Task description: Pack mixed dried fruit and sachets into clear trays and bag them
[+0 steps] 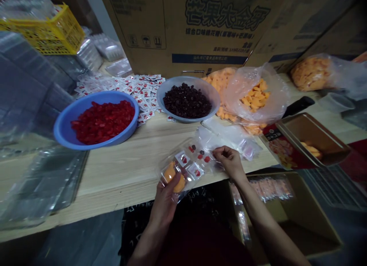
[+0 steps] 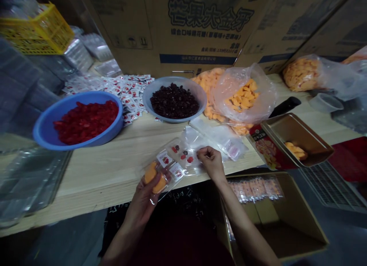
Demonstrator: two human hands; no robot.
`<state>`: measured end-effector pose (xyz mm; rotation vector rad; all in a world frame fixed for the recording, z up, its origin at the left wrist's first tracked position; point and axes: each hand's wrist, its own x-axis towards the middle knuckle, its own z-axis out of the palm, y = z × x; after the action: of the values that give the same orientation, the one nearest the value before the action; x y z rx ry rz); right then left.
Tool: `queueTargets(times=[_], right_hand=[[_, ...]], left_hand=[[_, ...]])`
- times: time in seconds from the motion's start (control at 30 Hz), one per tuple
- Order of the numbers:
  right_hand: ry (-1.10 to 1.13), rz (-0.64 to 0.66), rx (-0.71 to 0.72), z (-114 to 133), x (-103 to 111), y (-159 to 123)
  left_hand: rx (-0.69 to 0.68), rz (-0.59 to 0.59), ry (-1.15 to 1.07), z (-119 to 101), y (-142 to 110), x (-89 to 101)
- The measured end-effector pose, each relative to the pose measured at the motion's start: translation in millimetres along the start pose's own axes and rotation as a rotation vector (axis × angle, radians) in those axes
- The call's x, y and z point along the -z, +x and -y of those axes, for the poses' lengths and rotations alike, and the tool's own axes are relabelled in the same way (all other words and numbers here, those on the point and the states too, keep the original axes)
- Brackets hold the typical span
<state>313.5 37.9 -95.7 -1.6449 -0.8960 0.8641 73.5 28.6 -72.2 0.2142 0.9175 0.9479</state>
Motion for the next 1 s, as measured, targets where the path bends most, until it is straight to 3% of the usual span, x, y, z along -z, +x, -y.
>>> queueTargets(times=[0.17,0.4,0.63,0.77,1.0], right_hand=[[-0.007,-0.165,0.104,3.4,-12.6,-15.7],[-0.012,-0.230,0.157,4.4,-22.8,-22.9],[-0.076,-0.205,0.260,0.3,-25.5,-26.0],[-0.148,-0.140,0.308,1.7,-21.3,-29.1],[-0.566,-0.118,0.421,-5.3,2.4,-34.1]], left_hand=[[0.002,-0.020,0.058,11.9,-20.8,-2.0],[-0.032,0.010,0.111,17.4,-22.5,1.5],[0.075,0.020,0.144,20.5,-18.2,-1.2],[0.047,0.002,0.094,13.3,-10.6,-6.8],[0.050,0.017,0.034,6.5,3.4,-16.0]])
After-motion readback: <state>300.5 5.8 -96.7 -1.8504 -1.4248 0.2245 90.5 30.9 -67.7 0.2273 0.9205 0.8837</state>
